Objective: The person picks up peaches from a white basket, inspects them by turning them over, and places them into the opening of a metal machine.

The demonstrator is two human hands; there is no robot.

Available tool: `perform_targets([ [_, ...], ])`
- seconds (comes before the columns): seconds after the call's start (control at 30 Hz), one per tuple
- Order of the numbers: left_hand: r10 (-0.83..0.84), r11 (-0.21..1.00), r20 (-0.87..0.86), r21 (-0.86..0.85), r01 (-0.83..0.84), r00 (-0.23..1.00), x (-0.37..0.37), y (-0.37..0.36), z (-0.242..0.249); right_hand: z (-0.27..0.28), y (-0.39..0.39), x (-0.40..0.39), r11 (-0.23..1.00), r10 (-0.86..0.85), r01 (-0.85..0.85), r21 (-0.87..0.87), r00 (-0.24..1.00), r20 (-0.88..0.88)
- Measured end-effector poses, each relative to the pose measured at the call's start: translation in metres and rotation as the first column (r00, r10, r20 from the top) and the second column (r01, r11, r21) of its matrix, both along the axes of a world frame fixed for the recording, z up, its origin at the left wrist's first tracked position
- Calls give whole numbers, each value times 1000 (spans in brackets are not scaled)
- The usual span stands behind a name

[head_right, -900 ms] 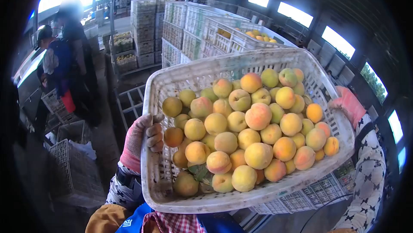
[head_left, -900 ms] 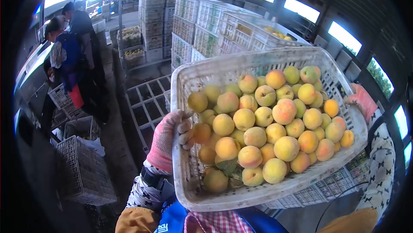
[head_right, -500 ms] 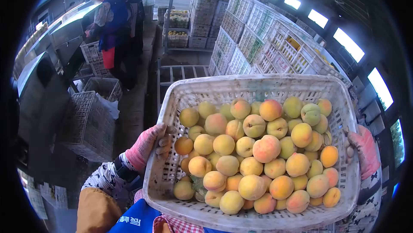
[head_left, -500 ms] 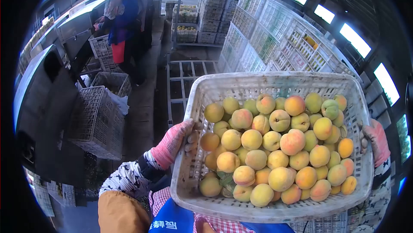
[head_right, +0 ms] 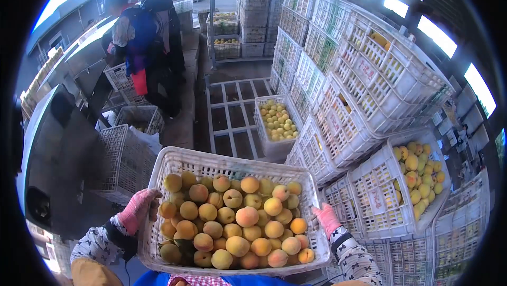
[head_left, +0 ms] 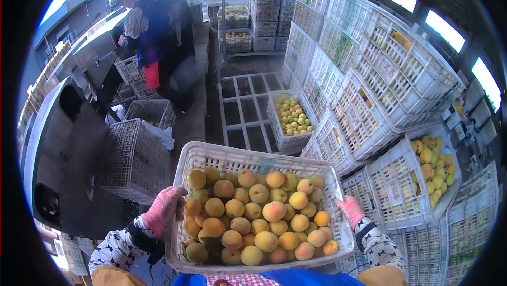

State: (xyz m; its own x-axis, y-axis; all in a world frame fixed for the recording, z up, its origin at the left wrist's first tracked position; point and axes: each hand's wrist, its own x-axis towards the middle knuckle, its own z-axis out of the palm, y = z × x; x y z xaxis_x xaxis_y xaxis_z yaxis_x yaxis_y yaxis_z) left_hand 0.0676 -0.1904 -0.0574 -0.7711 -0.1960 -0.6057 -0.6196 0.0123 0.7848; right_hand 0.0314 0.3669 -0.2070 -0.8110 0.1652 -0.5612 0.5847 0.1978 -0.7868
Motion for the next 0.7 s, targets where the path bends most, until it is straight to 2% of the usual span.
perform_targets([
  [0.03,98,995,47,12,-99,994,2,-4,-7,-18,-16,-12,997,73,-73,7,997,30],
  [0.07,120,993,47,-10,-120,992,9,-13,-15,-23,-29,-26,998,25,-22,-65,999,43],
  [0.1,109,994,30,-15,-109,994,19,-26,-18,-27,-40,-44,991,93,-85,-107,993,72],
  [0.13,195,981,68,-14,-194,979,27,-35,-22,-23,-57,-60,986,140,-133,-100,988,65],
  [0.17,237,971,64,25,-239,969,36,-46,-32,-14,-69,-79,976,217,-217,-15,974,69],
  [0.2,292,949,85,95,-300,952,42,-58,-47,9,-87,-93,971,238,-238,7,970,49],
  [0.27,389,893,175,169,-417,905,87,-80,-66,18,-116,-85,957,288,-290,23,955,74],
  [0.37,441,859,124,231,-458,889,100,-133,-72,61,-186,-124,896,402,-398,198,915,19],
  [0.43,493,830,44,276,-485,869,103,-174,-65,85,-234,-153,877,458,-444,183,888,-43],
  [0.53,560,792,-29,311,-525,828,116,-235,-24,142,-339,-175,856,499,-484,182,866,-44],
  [0.6,597,781,-60,269,-563,800,125,-269,-11,150,-393,-192,834,537,-519,188,841,-62],
  [0.63,658,727,-74,321,-607,749,129,-280,-8,148,-418,-203,813,577,-558,167,809,-108],
  [0.67,664,726,-84,312,-613,743,133,-292,-3,143,-444,-215,794,607,-591,139,778,-162],
  [0.7,703,692,-78,301,-656,707,140,-309,13,144,-473,-222,776,630,-615,138,765,-134],
])
